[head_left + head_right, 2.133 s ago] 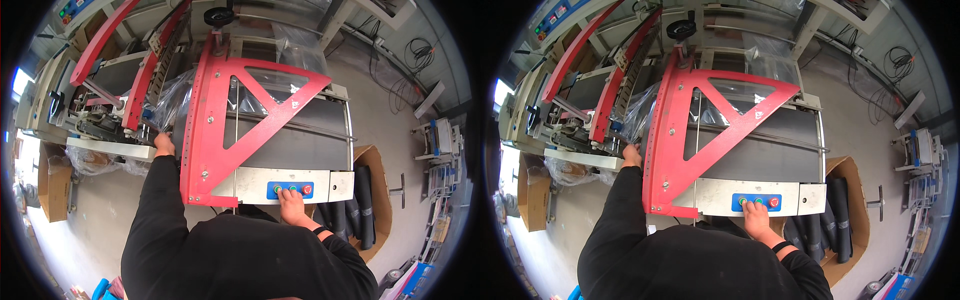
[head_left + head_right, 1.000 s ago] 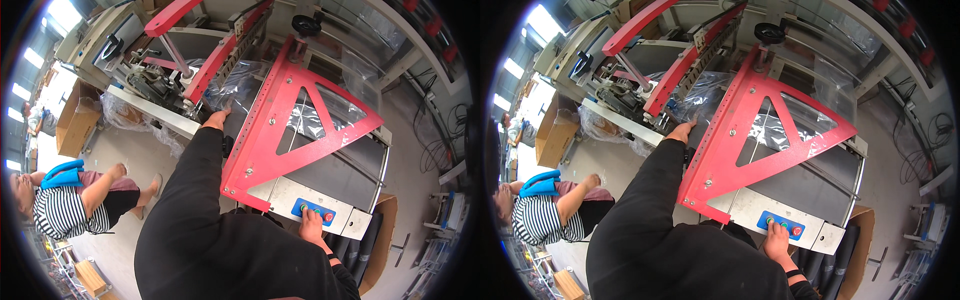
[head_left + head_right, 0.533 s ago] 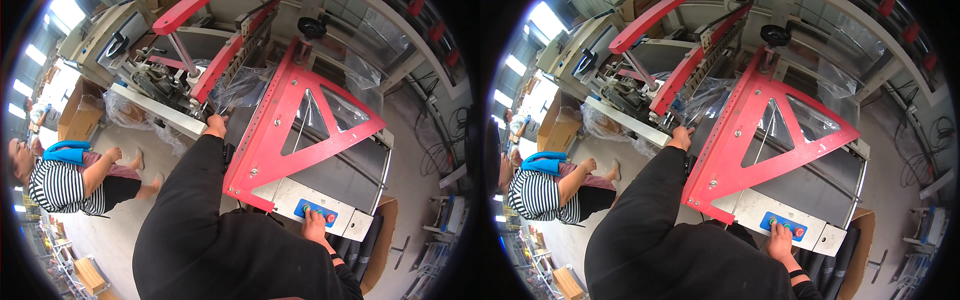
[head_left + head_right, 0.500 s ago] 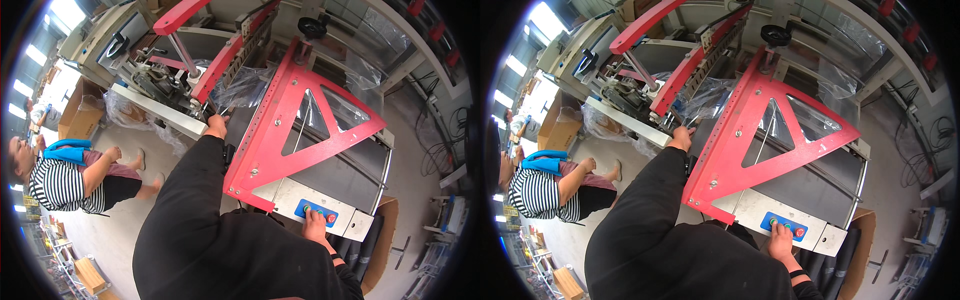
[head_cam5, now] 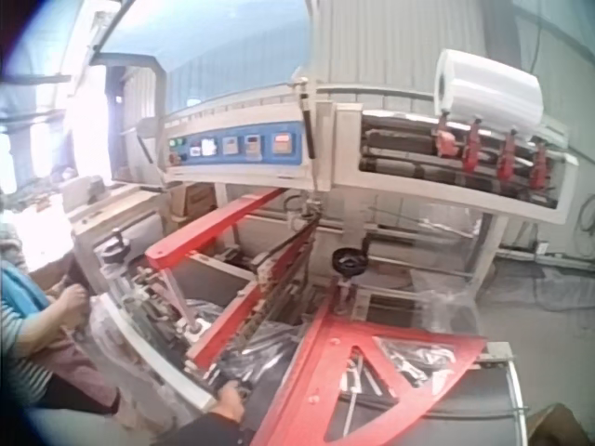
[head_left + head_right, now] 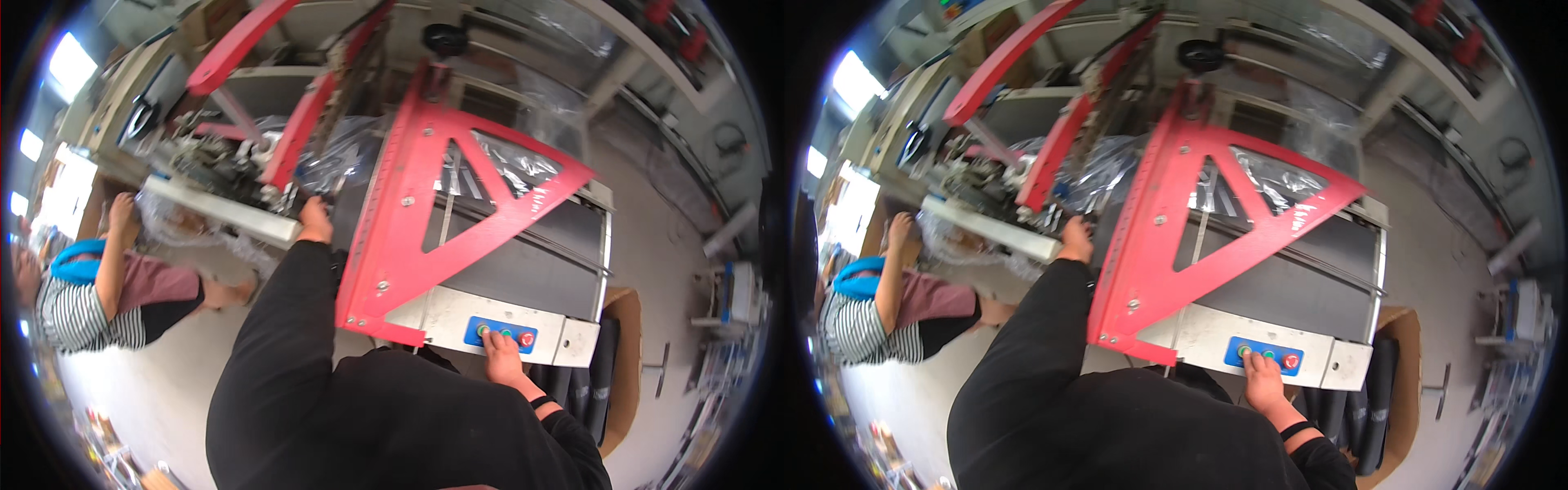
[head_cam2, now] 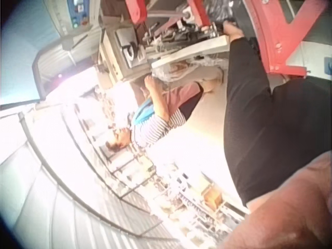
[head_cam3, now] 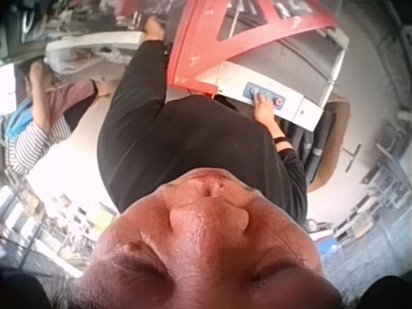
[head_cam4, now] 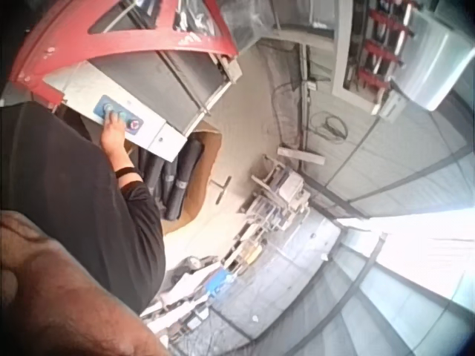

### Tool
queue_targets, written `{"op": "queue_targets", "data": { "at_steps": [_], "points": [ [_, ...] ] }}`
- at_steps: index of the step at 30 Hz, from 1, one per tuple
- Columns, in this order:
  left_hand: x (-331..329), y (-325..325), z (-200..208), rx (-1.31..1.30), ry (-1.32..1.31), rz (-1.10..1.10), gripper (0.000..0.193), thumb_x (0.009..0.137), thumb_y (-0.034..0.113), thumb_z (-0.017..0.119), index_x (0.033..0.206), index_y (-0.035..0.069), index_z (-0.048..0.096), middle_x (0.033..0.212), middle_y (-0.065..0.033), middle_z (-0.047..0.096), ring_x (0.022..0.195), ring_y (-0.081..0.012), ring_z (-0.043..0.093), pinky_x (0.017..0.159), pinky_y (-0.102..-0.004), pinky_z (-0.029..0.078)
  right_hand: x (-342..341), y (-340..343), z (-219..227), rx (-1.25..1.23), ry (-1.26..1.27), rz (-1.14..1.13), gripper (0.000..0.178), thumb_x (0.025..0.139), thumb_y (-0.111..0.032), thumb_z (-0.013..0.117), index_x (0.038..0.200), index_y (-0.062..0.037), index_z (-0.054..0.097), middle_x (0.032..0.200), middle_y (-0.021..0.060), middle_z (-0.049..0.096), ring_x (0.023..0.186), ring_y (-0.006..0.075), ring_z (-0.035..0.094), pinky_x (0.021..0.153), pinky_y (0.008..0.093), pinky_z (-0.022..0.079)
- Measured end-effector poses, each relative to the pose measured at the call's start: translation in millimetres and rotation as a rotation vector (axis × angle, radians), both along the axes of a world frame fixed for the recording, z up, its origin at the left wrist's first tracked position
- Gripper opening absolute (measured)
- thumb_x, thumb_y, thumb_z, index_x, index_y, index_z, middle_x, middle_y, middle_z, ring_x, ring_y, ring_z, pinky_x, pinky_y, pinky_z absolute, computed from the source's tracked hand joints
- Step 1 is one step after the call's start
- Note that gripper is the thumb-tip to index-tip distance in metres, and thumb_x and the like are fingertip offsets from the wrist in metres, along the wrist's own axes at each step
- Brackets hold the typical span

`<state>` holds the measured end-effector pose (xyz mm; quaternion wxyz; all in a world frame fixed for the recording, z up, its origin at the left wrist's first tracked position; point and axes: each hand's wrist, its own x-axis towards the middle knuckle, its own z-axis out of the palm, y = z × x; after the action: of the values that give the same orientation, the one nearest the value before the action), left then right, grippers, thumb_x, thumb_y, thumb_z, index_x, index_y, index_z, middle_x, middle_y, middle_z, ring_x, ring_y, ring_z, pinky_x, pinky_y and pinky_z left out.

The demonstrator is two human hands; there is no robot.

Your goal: Using a heat sealing machine to seal black foam/rubber rolls inside plastic bags.

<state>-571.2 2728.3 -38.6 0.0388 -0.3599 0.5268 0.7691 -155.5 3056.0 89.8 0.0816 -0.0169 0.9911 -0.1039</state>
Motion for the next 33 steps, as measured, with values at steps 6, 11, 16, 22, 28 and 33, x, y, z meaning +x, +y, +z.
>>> {"op": "queue_targets", "data": {
  "at_steps": [6, 11, 16, 22, 28, 33],
  "points": [
    [6.0, -7.0, 40.9, 0.214, -0.194, -0.369, 0.032, 0.088, 0.025, 0.057, 0.108, 0.001, 0.057, 0.099, -0.0137, 0.062, 0.089, -0.0261, 0.061, 0.072, -0.0385, 0.051, -5.1, -4.5, 11.1, -0.042, -0.053, -0.046, 0.049, 0.070, -0.003, 0.051, 0.119, -0.0002, 0.052, 0.105, 0.0120, 0.053, 0.091, 0.0291, 0.050, 0.081, 0.0387, 0.041],
    [-9.3, -41.1, -20.2, -0.025, -0.147, -0.077, 0.026, 0.089, 0.021, 0.054, 0.101, -0.001, 0.057, 0.090, -0.0110, 0.061, 0.076, -0.0232, 0.059, 0.070, -0.0346, 0.048, -8.1, -5.9, 10.5, -0.041, -0.089, -0.009, 0.045, 0.074, -0.005, 0.049, 0.118, 0.0011, 0.052, 0.107, 0.0111, 0.052, 0.091, 0.0285, 0.049, 0.082, 0.0374, 0.041],
    [3.6, -19.8, -2.0, -0.120, -0.033, 0.112, 0.028, 0.087, 0.018, 0.045, 0.103, -0.002, 0.055, 0.096, -0.0113, 0.060, 0.086, -0.0218, 0.056, 0.080, -0.0327, 0.044, -8.2, -4.1, 2.0, -0.025, -0.100, -0.026, 0.042, 0.075, -0.007, 0.049, 0.116, 0.0015, 0.053, 0.107, 0.0107, 0.052, 0.091, 0.0282, 0.049, 0.082, 0.0363, 0.042],
    [12.4, -18.1, 22.4, 0.018, 0.086, 0.288, 0.041, 0.083, 0.023, 0.051, 0.114, -0.004, 0.050, 0.111, -0.0160, 0.056, 0.105, -0.0246, 0.050, 0.095, -0.0320, 0.035, -11.6, -1.8, 3.7, -0.072, -0.102, 0.008, 0.042, 0.074, -0.006, 0.050, 0.115, 0.0020, 0.053, 0.106, 0.0112, 0.053, 0.090, 0.0285, 0.050, 0.082, 0.0363, 0.042],
    [16.7, -19.4, 40.2, 0.068, -0.097, -0.264, 0.033, 0.080, 0.024, 0.062, 0.100, -0.002, 0.057, 0.088, -0.0113, 0.057, 0.079, -0.0232, 0.057, 0.069, -0.0359, 0.047, -9.3, -1.1, 4.5, -0.097, -0.025, 0.044, 0.044, 0.072, -0.006, 0.050, 0.116, 0.0027, 0.052, 0.102, 0.0117, 0.053, 0.089, 0.0286, 0.050, 0.081, 0.0374, 0.042],
    [1.8, -26.9, -5.9, -0.037, -0.108, -0.149, 0.021, 0.085, 0.016, 0.049, 0.092, 0.000, 0.061, 0.080, -0.0085, 0.059, 0.072, -0.0192, 0.057, 0.063, -0.0349, 0.044, -11.6, -0.9, 2.5, -0.068, -0.042, 0.048, 0.045, 0.072, -0.005, 0.049, 0.116, 0.0042, 0.052, 0.101, 0.0112, 0.053, 0.090, 0.0300, 0.050, 0.082, 0.0382, 0.041]
  ]
}}
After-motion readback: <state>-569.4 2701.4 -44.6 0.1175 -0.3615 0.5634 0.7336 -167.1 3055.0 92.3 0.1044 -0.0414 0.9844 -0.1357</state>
